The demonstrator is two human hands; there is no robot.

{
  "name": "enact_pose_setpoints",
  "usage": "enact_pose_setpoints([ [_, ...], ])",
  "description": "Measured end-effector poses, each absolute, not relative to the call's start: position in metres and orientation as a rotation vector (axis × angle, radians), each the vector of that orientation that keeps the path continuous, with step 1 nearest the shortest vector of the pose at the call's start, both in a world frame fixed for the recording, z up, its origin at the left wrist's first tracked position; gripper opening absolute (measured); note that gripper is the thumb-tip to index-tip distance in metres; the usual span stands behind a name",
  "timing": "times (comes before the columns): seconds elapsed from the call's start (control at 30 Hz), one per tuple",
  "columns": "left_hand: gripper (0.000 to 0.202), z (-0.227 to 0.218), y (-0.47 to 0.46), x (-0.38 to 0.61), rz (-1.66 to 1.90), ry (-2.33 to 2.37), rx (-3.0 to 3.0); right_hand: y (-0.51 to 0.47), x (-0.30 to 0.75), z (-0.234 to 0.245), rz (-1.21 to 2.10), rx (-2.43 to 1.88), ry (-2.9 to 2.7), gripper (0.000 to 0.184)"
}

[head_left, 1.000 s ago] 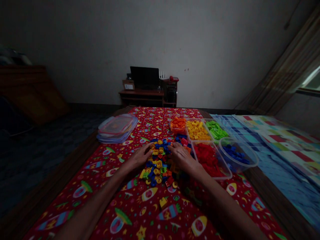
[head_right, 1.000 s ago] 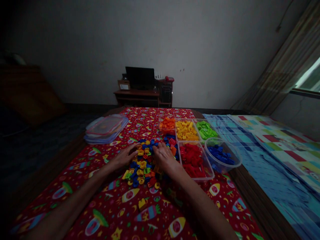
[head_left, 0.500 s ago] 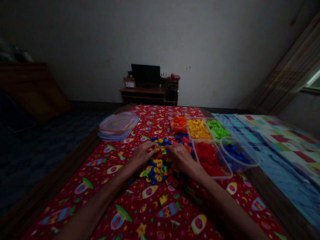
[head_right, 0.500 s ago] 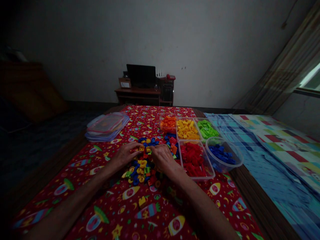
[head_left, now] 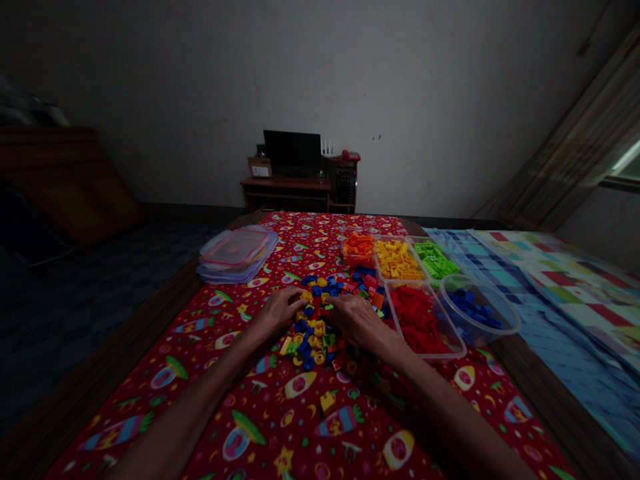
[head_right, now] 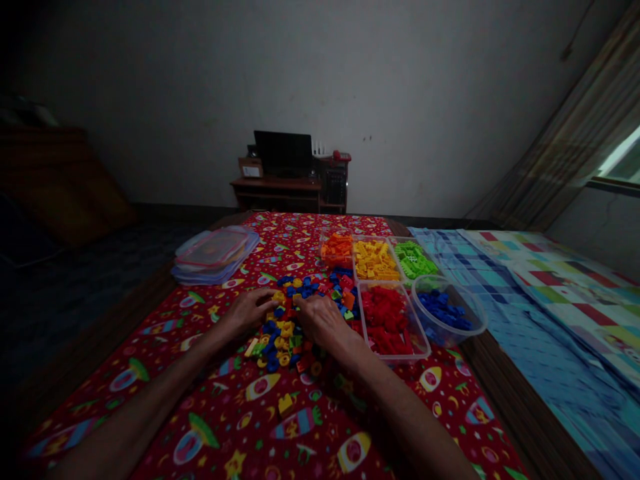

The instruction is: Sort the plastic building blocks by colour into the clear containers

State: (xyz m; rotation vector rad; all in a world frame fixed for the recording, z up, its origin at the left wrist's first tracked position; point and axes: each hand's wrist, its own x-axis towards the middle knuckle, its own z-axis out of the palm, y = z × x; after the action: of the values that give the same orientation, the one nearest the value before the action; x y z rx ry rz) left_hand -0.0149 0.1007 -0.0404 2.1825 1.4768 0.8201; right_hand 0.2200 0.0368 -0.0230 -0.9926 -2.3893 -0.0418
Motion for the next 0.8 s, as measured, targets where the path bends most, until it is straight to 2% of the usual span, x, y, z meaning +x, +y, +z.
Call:
enact_pose_setpoints([
  [0.17, 0.042, -0.03, 0.099, -0.015, 0.982, 1.368, 1.943, 0.036, 0.218, -0.014, -0.037, -0.962, -2.376, 0.045],
  [0.27, 0.052, -0.019, 0.09, -0.009, 0.916, 1.179, 1.723, 0.034, 0.212, -0.002, 0.01, -1.01, -2.367, 0.053],
  [0.37, 0.052, -0.011, 0.077, 0.002, 0.797, 0.988, 1.614, 0.029, 0.205, 0.006, 0.031, -1.081, -2.361, 0.057],
  [0.57, 0.05, -0.007, 0.065, 0.019, 0.805, 0.982, 1.627, 0.024, 0.201, 0.007, 0.139, -1.035, -2.43, 0.051],
  [0.7, 0.061, -0.009, 0.068, 0.019, 0.855, 1.042, 1.54, 0.03, 0.215, 0.013, 0.119, -1.127, -2.349, 0.046],
  [0.8, 0.057, -0.009, 0.072, 0.015, 0.908, 1.053, 1.615, 0.043, 0.245, 0.027, 0.03, -1.185, -2.213, 0.043],
])
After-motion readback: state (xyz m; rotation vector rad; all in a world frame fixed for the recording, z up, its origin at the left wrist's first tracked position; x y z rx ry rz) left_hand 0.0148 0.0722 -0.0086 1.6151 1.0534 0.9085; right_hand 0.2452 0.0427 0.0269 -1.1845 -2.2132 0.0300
